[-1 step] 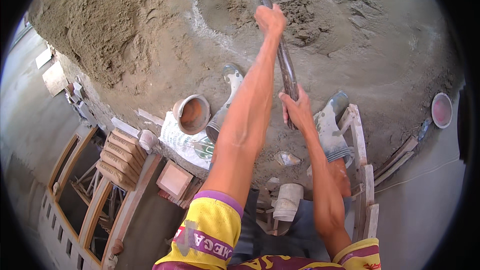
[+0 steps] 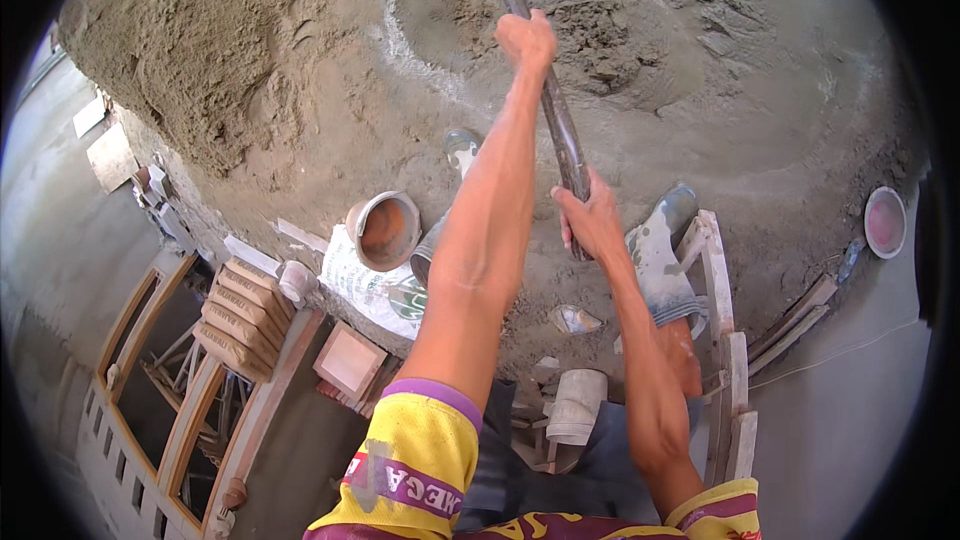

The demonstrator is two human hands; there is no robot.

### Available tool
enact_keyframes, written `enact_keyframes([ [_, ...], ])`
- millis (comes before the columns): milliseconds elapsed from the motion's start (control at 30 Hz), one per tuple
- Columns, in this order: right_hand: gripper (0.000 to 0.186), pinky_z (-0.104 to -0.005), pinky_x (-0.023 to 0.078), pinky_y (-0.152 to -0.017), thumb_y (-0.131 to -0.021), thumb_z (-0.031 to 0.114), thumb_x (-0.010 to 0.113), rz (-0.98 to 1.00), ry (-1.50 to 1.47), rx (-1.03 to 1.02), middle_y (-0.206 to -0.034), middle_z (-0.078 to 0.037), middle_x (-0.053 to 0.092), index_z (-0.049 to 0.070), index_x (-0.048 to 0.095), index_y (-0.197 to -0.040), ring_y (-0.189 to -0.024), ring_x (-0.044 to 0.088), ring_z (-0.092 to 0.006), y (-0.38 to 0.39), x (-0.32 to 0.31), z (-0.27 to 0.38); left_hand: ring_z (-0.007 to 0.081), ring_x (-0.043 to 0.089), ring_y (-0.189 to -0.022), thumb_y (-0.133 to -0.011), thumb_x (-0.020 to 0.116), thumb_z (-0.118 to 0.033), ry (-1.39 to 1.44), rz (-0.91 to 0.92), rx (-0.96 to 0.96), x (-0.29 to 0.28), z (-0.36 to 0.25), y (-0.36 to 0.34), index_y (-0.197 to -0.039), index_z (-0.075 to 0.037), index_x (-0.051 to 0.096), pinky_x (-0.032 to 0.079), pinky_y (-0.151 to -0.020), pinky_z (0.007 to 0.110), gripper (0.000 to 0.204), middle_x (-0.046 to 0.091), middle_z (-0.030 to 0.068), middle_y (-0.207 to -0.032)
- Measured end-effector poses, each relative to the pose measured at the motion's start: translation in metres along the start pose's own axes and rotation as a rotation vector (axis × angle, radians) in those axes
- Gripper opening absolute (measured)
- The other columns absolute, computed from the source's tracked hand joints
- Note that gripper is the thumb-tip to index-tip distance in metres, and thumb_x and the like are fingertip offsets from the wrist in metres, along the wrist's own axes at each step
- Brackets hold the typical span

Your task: The person uses a hammer to tap a tile into place, then moves to a mixing area to mix mortar with a hoe in a large pile and fill buckets.

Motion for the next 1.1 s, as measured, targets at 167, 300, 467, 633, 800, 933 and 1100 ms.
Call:
enact_keyframes([
  [167,0.039,-0.0431,0.05,-0.056,-0.087,0.02,0.069,0.084,0.29,-0.016,-0.071,-0.017,0.063,-0.003,0.056,-0.117,-0.058,0.063,-0.0289,0.042,-0.044,-0.052,0.0255,0.064,-0.047,-0.092,0.066,-0.026,0.053,-0.07,-0.178,0.003,0.117,0.057,-0.072,0.009,0.065,0.052,-0.048,0.043,0.041,0.065,0.0156,-0.061],
  [300,0.047,-0.0484,0.051,-0.076,-0.081,0.023,0.071,0.023,0.498,0.039,-0.087,-0.028,0.066,-0.006,0.06,-0.115,-0.081,0.066,-0.043,0.11,-0.14,-0.069,0.0266,0.063,-0.045,-0.095,0.065,-0.027,0.318,0.059,-0.469,0.039,0.134,0.175,-0.069,0.007,0.061,0.05,-0.045,0.044,0.043,0.061,0.0141,-0.057],
  [467,0.035,-0.0418,0.049,-0.066,-0.078,0.015,0.071,-0.127,0.462,0.157,-0.072,-0.018,0.059,-0.004,0.063,-0.106,-0.066,0.06,-0.0246,0.216,-0.259,-0.076,0.0182,0.055,-0.044,-0.1,0.062,-0.021,0.627,0.342,-0.621,0.104,0.084,0.338,-0.075,0.0,0.049,0.046,-0.04,0.036,0.035,0.053,0.0067,-0.059],
  [633,0.03,-0.0375,0.047,-0.058,-0.078,0.013,0.071,-0.161,0.42,0.214,-0.068,-0.004,0.058,-0.002,0.063,-0.103,-0.059,0.054,-0.0164,0.249,-0.301,-0.089,0.0149,0.055,-0.045,-0.103,0.062,-0.024,0.683,0.347,-0.559,0.092,0.014,0.395,-0.095,0.0,0.048,0.046,-0.041,0.035,0.029,0.054,0.0043,-0.062],
  [800,0.043,-0.0321,0.041,-0.044,-0.087,0.015,0.068,0.089,0.233,0.034,-0.063,-0.003,0.055,-0.004,0.061,-0.125,-0.046,0.052,-0.012,0.109,-0.145,-0.027,0.0195,0.055,-0.045,-0.101,0.065,-0.028,0.268,-0.326,0.098,-0.012,0.026,0.174,-0.092,0.001,0.056,0.045,-0.043,0.037,0.031,0.059,0.0093,-0.064],
  [933,0.055,-0.0358,0.044,-0.046,-0.088,0.017,0.068,0.231,0.385,0.05,-0.065,-0.007,0.059,-0.007,0.054,-0.135,-0.047,0.055,-0.0162,0.044,-0.057,0.026,0.0293,0.057,-0.048,-0.098,0.066,-0.026,0.382,-0.114,-0.341,-0.054,0.068,0.051,-0.077,0.008,0.059,0.048,-0.051,0.048,0.041,0.061,0.0168,-0.063],
  [1100,0.054,-0.0369,0.046,-0.049,-0.087,0.016,0.069,0.215,0.514,0.168,-0.065,-0.01,0.059,-0.006,0.055,-0.134,-0.049,0.057,-0.0166,0.097,-0.106,0.014,0.0246,0.055,-0.043,-0.097,0.061,-0.021,0.536,-0.085,-0.516,-0.023,0.119,0.137,-0.066,0.003,0.054,0.045,-0.044,0.041,0.04,0.055,0.0124,-0.055],
])
Point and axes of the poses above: each hand's wrist, its own y-axis away from the middle knuckle, its own x-axis out of the palm, z = x × y, the point moved 9 cm from there along -y, towards the middle knuckle
